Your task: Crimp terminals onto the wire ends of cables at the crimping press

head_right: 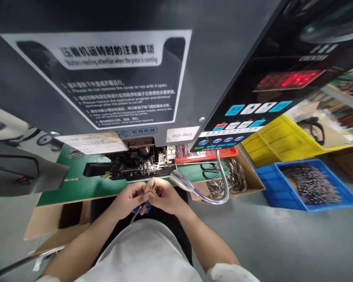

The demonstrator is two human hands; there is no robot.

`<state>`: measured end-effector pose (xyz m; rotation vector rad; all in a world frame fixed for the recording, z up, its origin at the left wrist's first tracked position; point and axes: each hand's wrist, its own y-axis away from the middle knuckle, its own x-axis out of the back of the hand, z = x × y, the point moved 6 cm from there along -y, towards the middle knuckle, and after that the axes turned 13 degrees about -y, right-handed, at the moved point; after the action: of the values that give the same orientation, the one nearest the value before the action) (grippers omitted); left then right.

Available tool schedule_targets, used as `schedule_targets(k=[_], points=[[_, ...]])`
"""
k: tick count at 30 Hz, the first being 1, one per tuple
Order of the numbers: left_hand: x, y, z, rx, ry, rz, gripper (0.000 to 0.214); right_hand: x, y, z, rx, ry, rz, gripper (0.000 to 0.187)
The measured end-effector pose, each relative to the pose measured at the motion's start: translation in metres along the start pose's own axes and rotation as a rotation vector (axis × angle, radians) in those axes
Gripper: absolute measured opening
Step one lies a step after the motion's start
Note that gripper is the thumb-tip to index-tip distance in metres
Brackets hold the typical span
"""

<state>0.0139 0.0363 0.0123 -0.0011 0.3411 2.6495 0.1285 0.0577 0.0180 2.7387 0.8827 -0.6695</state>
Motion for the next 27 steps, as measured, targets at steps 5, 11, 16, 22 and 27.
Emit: schedule_targets(k=[5,11,16,22,27], points=[[0.003,-0.014,-0.013,-0.118,0.136,0.361,0.027,0.012,-0.005,0.002,0.137,0.024,0.359,0.035],[-0.004,-0.018,-0.018,-0.178,0.001,0.436,0.022,0.019,-0.008,-0.001,0.206,0.209,0.447,0.025],[-0.005,-0.014,-0.015,-0.212,-0.103,0.468,0.022,0.021,-0.007,-0.002,0.218,0.239,0.497,0.022],[-0.005,-0.013,-0.013,-0.200,-0.269,0.505,0.023,0.020,-0.008,-0.005,0.326,0.322,0.542,0.011],[-0.002,-0.014,-0.014,-0.189,-0.363,0.549,0.021,0.020,-0.008,-0.008,0.412,0.446,0.530,0.012]])
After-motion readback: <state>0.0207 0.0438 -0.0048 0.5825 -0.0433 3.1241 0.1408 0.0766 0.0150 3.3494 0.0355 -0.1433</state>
